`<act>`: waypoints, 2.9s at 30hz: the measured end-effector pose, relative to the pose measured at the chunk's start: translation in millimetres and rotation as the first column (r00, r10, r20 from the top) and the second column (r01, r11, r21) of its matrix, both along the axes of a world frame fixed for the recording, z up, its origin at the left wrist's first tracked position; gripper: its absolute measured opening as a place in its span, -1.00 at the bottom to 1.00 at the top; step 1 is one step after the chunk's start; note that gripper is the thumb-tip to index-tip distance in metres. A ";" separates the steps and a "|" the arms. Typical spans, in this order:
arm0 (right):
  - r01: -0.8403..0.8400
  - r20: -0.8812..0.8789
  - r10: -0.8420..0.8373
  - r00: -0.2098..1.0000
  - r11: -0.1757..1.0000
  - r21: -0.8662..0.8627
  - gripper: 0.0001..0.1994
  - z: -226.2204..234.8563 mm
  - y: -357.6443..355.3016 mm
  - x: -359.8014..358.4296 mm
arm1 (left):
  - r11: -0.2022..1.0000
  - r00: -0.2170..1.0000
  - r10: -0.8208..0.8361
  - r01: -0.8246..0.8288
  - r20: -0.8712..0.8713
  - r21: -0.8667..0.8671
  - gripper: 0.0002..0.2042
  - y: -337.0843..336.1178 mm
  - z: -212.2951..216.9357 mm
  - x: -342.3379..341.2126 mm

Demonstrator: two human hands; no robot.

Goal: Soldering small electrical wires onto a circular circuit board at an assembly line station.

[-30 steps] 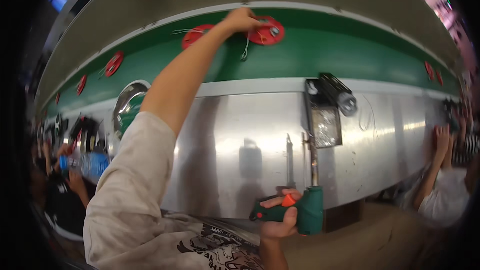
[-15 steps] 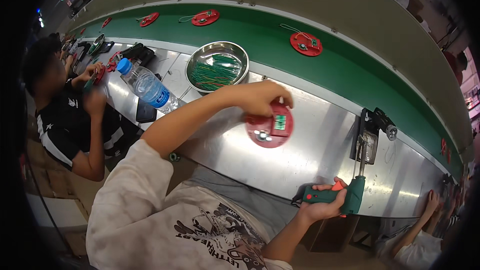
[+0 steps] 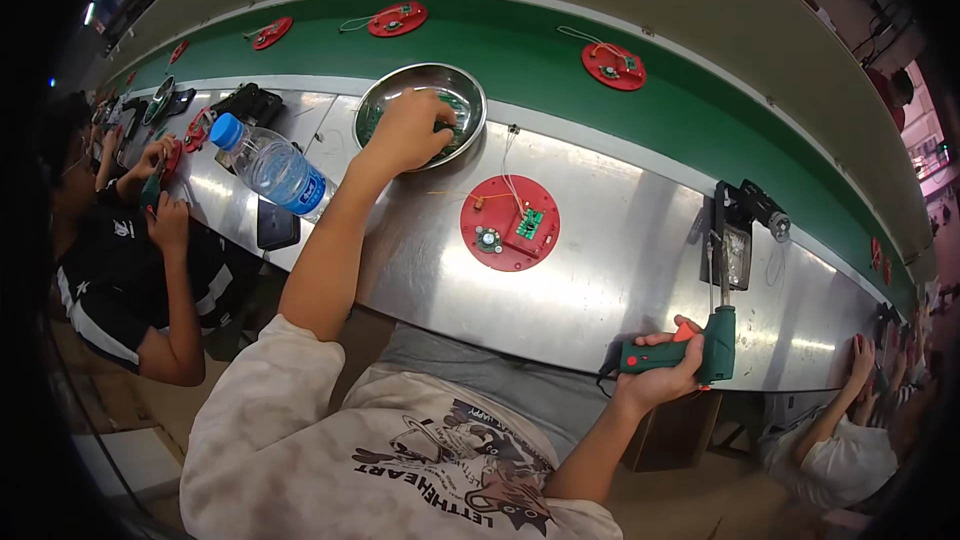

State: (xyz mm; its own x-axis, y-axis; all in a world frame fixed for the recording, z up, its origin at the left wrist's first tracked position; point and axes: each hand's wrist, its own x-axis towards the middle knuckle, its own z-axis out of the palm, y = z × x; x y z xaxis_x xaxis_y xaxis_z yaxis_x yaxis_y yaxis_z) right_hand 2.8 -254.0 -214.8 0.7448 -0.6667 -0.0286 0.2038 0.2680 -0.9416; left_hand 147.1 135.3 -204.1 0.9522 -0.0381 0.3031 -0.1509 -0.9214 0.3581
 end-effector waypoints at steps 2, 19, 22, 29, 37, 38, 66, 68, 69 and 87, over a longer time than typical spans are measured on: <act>0.003 0.003 -0.003 1.000 1.000 -0.019 -0.61 -1.4 -0.9 1.9 | 0.999 0.996 -0.008 0.005 -0.090 -0.032 -0.86 0.6 -0.2 7.5; -0.006 0.038 0.007 0.999 0.999 -0.035 -0.67 -6.0 -1.6 -0.7 | 0.886 0.908 0.168 0.032 0.384 -0.462 -0.84 -3.1 16.8 -4.8; -0.023 0.052 0.025 0.998 0.999 -0.038 -0.68 -6.5 -3.1 -2.3 | 0.807 0.916 0.156 0.097 0.369 -0.582 -0.84 -9.2 21.8 -7.9; -0.122 0.150 0.135 0.979 0.988 -0.091 -0.66 -10.0 -2.9 -6.9 | 0.868 0.956 -0.050 0.184 0.287 -0.461 -0.85 -30.6 32.4 -23.5; -0.128 0.149 0.144 0.978 0.985 -0.112 -0.67 -9.0 -1.8 -7.3 | 0.927 0.936 0.068 0.069 0.346 -0.370 -0.82 -11.4 7.0 -4.7; -0.135 0.151 0.150 0.977 0.985 -0.105 -0.67 -7.5 -0.4 -6.7 | 0.930 0.935 0.073 0.063 0.348 -0.362 -0.82 -8.0 5.9 -3.4; -0.263 0.219 0.294 0.930 0.952 -0.160 -0.63 -15.5 -7.3 -13.0 | 0.733 0.891 -0.094 0.364 0.445 -0.574 -0.86 -33.5 26.6 -17.2; -0.303 0.227 0.351 0.908 0.927 -0.221 -0.60 -13.2 -0.2 -18.4 | 0.801 0.897 -0.200 0.382 0.395 -0.461 -0.86 -56.1 48.5 -40.3; -0.316 0.225 0.372 0.901 0.916 -0.249 -0.59 -13.9 3.0 -21.1 | 0.853 0.896 -0.292 0.402 0.336 -0.333 -0.86 -65.9 51.1 -49.0; -0.669 -0.112 0.691 0.714 0.626 -0.401 -0.66 1.8 28.4 -33.5 | 0.838 0.818 -0.434 0.520 0.378 -0.164 -0.88 -92.6 -25.5 -73.0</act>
